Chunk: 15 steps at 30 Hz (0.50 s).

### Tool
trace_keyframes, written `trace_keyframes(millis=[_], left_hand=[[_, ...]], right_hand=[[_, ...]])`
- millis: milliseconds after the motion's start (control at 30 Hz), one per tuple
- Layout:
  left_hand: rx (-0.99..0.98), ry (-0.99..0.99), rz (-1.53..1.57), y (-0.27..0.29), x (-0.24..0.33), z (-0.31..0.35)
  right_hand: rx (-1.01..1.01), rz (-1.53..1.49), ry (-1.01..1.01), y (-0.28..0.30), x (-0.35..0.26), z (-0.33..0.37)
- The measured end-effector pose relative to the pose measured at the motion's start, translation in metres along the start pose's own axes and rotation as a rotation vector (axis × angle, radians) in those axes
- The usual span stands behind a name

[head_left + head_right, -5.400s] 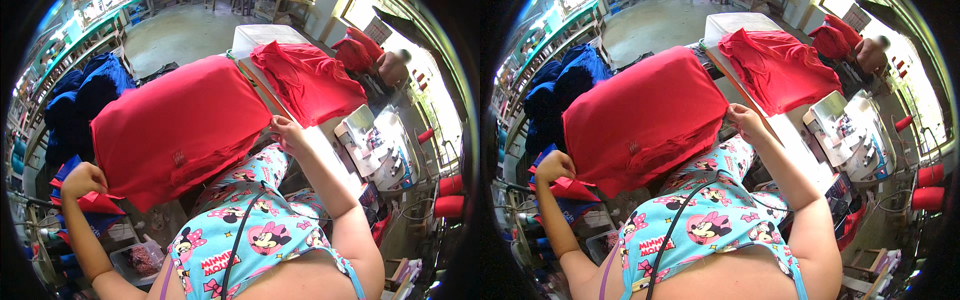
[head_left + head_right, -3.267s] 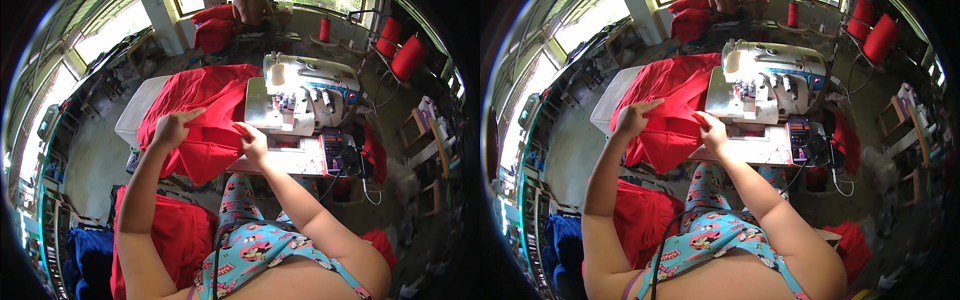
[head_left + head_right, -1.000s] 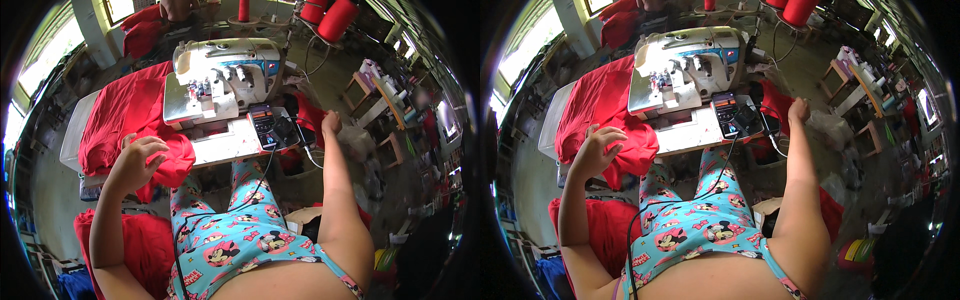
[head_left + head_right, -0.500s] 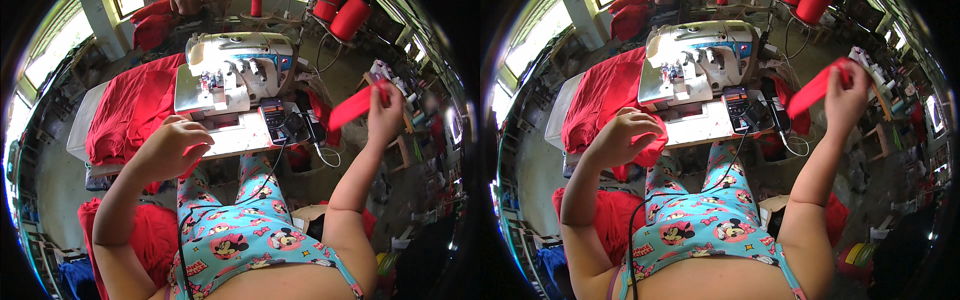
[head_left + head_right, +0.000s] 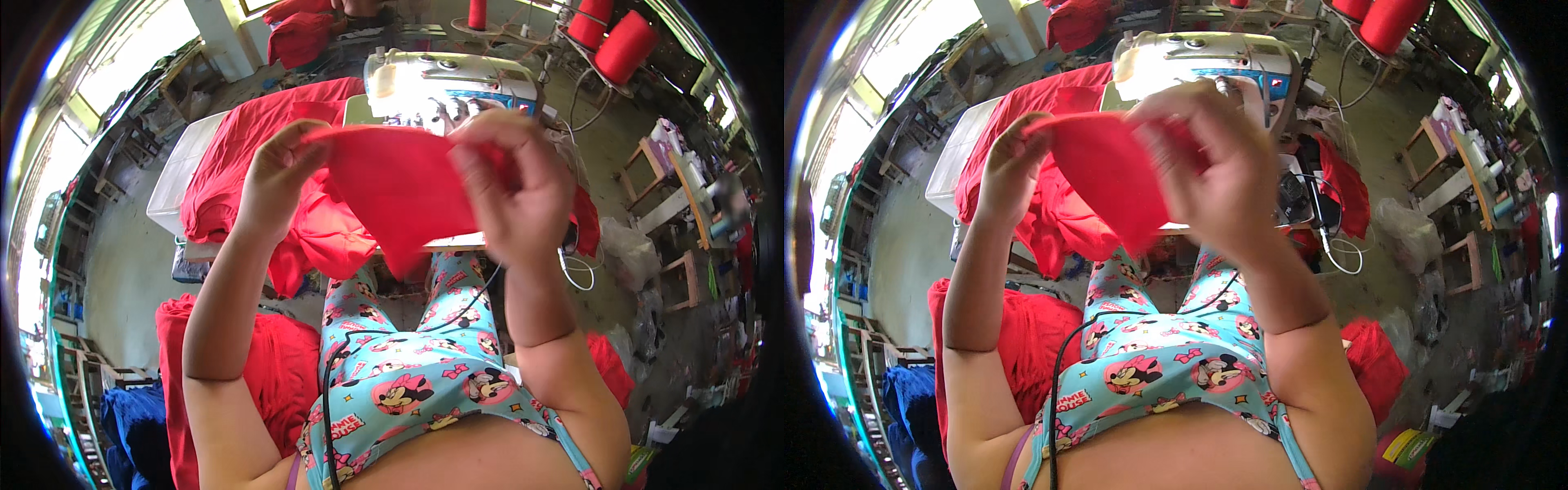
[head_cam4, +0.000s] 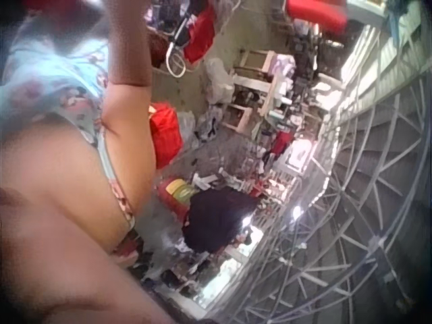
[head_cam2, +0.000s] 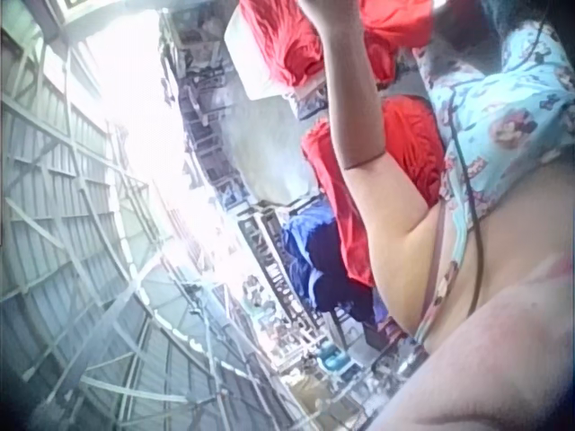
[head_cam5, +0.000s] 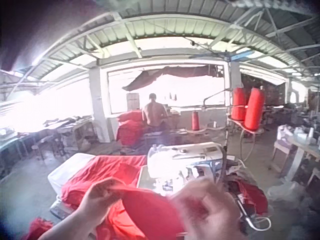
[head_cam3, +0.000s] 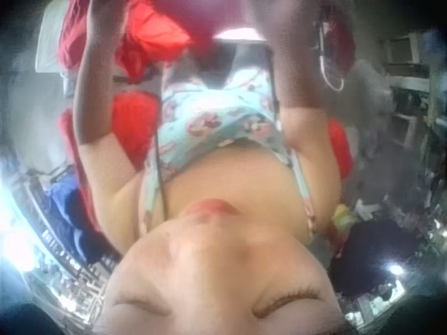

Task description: The person repeatedly folds and aligns a red fabric piece by hand in front of a sewing machine. The fabric is handled one at a time, smoothed, and repositioned multiple times without being sewn.

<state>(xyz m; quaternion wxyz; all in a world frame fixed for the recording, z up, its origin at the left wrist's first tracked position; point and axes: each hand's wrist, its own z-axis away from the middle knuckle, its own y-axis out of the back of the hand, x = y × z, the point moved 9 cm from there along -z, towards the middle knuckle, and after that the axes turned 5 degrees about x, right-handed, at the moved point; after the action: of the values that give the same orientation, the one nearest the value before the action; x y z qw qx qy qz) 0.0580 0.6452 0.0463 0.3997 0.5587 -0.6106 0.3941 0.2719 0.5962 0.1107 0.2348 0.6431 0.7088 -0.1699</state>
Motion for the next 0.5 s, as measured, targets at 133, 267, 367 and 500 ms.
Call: trace_keyframes(millis=[133, 267, 367, 500], left_hand=[[-0.144, -0.045, 0.749, -0.012, -0.002, 0.002], [-0.261, -0.069, 0.802, -0.03, 0.016, 0.024], [-0.322, -0.15, 0.856, -0.032, 0.004, 0.023], [-0.14, -0.134, 0.892, -0.032, 0.002, 0.031]], right_hand=[[-0.219, -0.37, 0.017, -0.067, -0.002, 0.022], [-0.019, 0.05, -0.017, -0.072, 0.036, 0.013], [-0.017, 0.014, 0.01, -0.078, 0.036, 0.014], [0.117, 0.056, 0.264, -0.069, 0.01, 0.005]])
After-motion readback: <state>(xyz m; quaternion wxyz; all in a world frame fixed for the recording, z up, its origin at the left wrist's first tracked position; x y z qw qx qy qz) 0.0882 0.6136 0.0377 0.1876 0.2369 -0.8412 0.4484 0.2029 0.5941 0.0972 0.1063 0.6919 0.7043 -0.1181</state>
